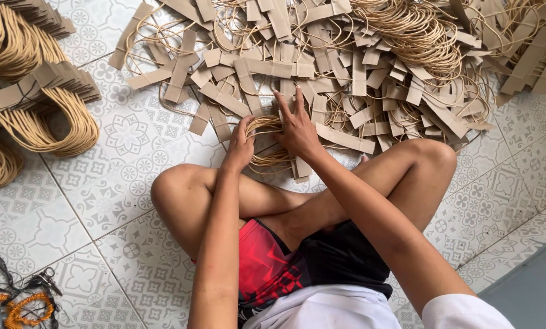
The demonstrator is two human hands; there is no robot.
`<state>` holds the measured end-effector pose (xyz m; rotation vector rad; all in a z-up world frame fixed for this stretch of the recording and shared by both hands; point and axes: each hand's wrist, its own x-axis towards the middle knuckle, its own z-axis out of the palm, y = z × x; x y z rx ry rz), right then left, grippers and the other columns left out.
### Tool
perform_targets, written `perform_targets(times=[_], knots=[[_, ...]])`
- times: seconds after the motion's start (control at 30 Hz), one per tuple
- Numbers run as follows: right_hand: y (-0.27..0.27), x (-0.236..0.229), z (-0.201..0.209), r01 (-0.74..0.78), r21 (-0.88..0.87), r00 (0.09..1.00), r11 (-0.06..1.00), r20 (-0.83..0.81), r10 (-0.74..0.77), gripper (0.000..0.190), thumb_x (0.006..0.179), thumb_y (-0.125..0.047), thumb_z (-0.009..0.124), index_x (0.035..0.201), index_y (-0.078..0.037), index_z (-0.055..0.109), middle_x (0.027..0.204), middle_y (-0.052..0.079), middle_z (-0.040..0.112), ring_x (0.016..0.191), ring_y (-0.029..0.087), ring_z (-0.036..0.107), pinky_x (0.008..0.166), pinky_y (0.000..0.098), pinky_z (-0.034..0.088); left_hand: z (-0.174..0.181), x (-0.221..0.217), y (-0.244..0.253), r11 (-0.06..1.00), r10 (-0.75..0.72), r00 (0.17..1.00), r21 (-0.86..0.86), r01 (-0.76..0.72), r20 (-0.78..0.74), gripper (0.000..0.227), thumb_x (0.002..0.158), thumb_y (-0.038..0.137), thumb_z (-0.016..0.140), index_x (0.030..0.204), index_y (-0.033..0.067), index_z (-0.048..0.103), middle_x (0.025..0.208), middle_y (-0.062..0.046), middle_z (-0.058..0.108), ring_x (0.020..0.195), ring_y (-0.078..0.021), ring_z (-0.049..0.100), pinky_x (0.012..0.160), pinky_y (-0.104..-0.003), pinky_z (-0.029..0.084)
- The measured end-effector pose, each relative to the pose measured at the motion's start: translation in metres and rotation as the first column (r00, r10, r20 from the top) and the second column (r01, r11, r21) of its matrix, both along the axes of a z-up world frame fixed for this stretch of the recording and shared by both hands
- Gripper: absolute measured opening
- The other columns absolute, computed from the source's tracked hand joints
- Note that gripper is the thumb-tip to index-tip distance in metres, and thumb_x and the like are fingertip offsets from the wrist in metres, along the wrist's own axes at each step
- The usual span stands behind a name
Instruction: Assembling paper bag handles by pairing them with cardboard reinforcement strips and stacking them neatly.
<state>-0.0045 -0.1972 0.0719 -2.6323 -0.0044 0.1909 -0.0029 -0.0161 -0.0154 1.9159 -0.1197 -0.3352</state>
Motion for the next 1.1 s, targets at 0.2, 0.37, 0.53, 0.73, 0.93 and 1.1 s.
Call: perform_targets(times=[0.2,0.37,0.53,0.73,0.93,1.1], knots=[[-0.005,0.001,-0.02,-0.046,-0.114,0.999,0.992,0.019,0.048,0.075,0.078,-0.006,0.074,0.142,-0.024,0.041,0.154,0.026,0.023,0.09,0.057,0.069,0.079,0.064,0.059,-0.003,-0.005,0.003,0.997,-0.022,0.988,0.076,0.034,-0.155,0.067,0.097,0.008,0.062,0.15,0.0397,0.034,0.143,-0.018,0.048,0.139,-0.0407,0.045,0.117,-0.052,0.038],[-0.001,0.004,-0.008,0.018,-0.074,0.998,0.997,-0.058,-0.022,0.097,0.075,-0.008,0.077,0.156,-0.029,0.028,0.158,0.028,0.017,0.098,0.062,0.065,0.086,0.0674,0.057,0.005,-0.01,0.002,0.992,-0.093,0.988,0.072,0.102,-0.12,0.072,0.099,-0.003,0.052,0.153,0.0369,0.028,0.139,-0.024,0.043,0.136,-0.0507,0.044,0.114,-0.057,0.04],[-0.016,0.018,-0.037,-0.033,-0.134,0.996,0.99,-0.087,0.021,0.095,0.069,-0.006,0.069,0.153,-0.035,0.033,0.148,0.019,0.03,0.091,0.061,0.067,0.081,0.0643,0.059,-0.007,-0.007,0.002,0.992,-0.091,0.984,0.066,0.103,-0.156,0.078,0.097,-0.004,0.055,0.154,0.0374,0.023,0.142,-0.027,0.041,0.138,-0.0534,0.041,0.115,-0.059,0.038],[-0.009,0.017,-0.03,-0.013,-0.116,0.997,0.993,-0.078,0.004,0.09,0.068,-0.005,0.07,0.149,-0.026,0.036,0.14,0.021,0.034,0.098,0.06,0.065,0.083,0.0638,0.057,-0.023,-0.002,0.003,0.994,0.054,0.925,0.11,-0.013,-0.377,0.069,0.095,0.024,0.07,0.146,0.04,0.027,0.129,-0.025,0.065,0.117,-0.0432,0.065,0.104,-0.051,0.049],[-0.013,0.016,-0.044,0.009,-0.026,0.998,1.0,-0.061,-0.01,0.099,0.068,-0.009,0.083,0.151,-0.024,0.033,0.139,0.024,0.033,0.103,0.062,0.062,0.088,0.0662,0.055,-0.07,0.007,-0.007,0.997,0.071,0.933,0.018,-0.069,-0.352,0.056,0.092,0.036,0.073,0.14,0.0283,0.045,0.104,-0.018,0.073,0.072,-0.0258,0.076,0.069,-0.037,0.061],[-0.014,0.014,-0.038,-0.005,0.035,0.999,0.999,-0.05,0.006,0.094,0.069,-0.005,0.077,0.15,-0.026,0.035,0.139,0.024,0.034,0.103,0.064,0.061,0.089,0.0668,0.053,-0.072,0.005,-0.005,0.999,0.034,0.935,-0.015,-0.042,-0.353,0.051,0.098,0.025,0.065,0.143,0.0263,0.042,0.114,-0.03,0.066,0.08,-0.037,0.075,0.069,-0.04,0.063]])
